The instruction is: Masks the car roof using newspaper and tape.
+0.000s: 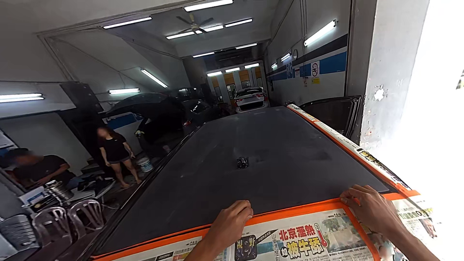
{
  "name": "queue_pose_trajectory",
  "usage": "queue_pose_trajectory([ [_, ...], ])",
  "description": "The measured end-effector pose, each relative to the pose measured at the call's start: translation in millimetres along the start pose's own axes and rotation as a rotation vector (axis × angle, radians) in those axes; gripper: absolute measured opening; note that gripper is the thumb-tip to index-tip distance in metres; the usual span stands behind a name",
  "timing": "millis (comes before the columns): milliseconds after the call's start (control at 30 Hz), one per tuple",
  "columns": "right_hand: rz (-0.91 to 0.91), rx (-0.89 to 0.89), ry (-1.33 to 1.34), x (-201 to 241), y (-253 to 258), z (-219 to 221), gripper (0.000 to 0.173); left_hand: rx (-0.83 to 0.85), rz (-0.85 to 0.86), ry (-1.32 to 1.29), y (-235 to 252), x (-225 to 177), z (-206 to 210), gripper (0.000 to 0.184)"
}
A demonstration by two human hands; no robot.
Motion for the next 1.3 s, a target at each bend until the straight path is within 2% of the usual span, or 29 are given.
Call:
queue_pose_trajectory([
  [400,-0.080,0.172,-0.166,20.3,11.4,-5.1,0.020,-0.017,0.115,0.130,20.2,-19.9,9.6,0.025],
  [533,-0.182,0.159,-0.274,35.3,13.7,-7.0,0.020,0.006,0.134,0.116,31.7,-30.8,15.5,0.024],
  [767,-0.270,0.338,-0.467,63.1,16.8,-2.7,0.016,0.070,0.182,0.125,61.0,-57.1,31.2,0.025],
  [1133,-0.245,0.492,-0.517,73.6,21.3,-2.7,0.018,0.139,0.200,0.070,105.4,-92.6,62.1,0.026],
  [1300,-0.255,0.514,-0.527,75.3,23.3,-2.6,0.018,0.267,0.146,0.023,128.0,-109.1,77.4,0.028],
])
Point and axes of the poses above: each hand's wrist, its own y-axis towards the middle knuckle, its own z-axis out of the palm, x = y × z, the point moved 7 cm from there along y, towards the middle knuckle, and after that the axes turned 9 degrees about -x, right-handed, at the moved point
